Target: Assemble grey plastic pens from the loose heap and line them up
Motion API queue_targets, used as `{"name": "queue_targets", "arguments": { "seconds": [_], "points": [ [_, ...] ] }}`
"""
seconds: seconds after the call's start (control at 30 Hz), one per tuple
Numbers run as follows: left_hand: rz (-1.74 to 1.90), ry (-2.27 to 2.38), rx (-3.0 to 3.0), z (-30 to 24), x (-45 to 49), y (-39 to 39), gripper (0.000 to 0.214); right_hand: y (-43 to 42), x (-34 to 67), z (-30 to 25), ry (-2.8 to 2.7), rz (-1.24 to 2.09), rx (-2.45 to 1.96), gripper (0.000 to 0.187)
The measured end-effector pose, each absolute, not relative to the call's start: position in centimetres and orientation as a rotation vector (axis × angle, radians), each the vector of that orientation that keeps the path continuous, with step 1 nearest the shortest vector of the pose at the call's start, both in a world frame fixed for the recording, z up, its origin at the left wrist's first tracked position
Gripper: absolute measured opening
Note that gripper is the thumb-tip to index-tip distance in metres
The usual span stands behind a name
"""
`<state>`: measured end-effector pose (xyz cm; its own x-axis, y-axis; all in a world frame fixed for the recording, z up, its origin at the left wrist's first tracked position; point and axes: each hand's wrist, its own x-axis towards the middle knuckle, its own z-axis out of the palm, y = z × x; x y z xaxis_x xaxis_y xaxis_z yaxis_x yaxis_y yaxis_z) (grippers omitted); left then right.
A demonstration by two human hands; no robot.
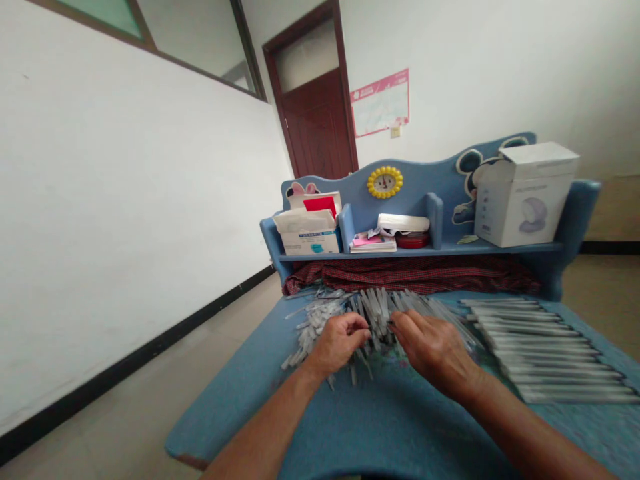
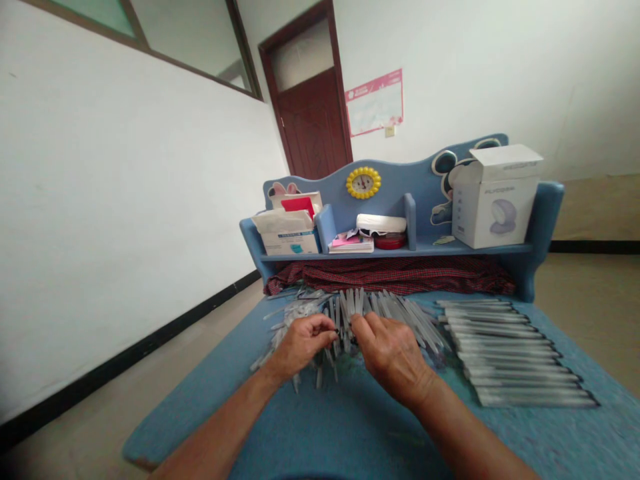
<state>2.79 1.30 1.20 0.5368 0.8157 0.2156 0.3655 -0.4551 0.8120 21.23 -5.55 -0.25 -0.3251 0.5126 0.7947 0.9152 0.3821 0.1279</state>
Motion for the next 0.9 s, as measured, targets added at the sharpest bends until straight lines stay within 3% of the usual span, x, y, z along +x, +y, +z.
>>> {"name": "queue_targets", "arguments": {
  "seconds": [0.27, 0.9],
  "points": [
    [0.919, 0.769, 1.561, 2.6, 2.7, -0.1, 0.022, -5.5, 21.2, -0.3, -1.995, -0.738, -1.186, 0.016],
    [1.015, 0.759, 1.697, 2.7, 3.3, -1.1, 0.016, -6.0, 20.4, -0.6, -2.039, -0.637, -1.197, 0.013]
  ]
}}
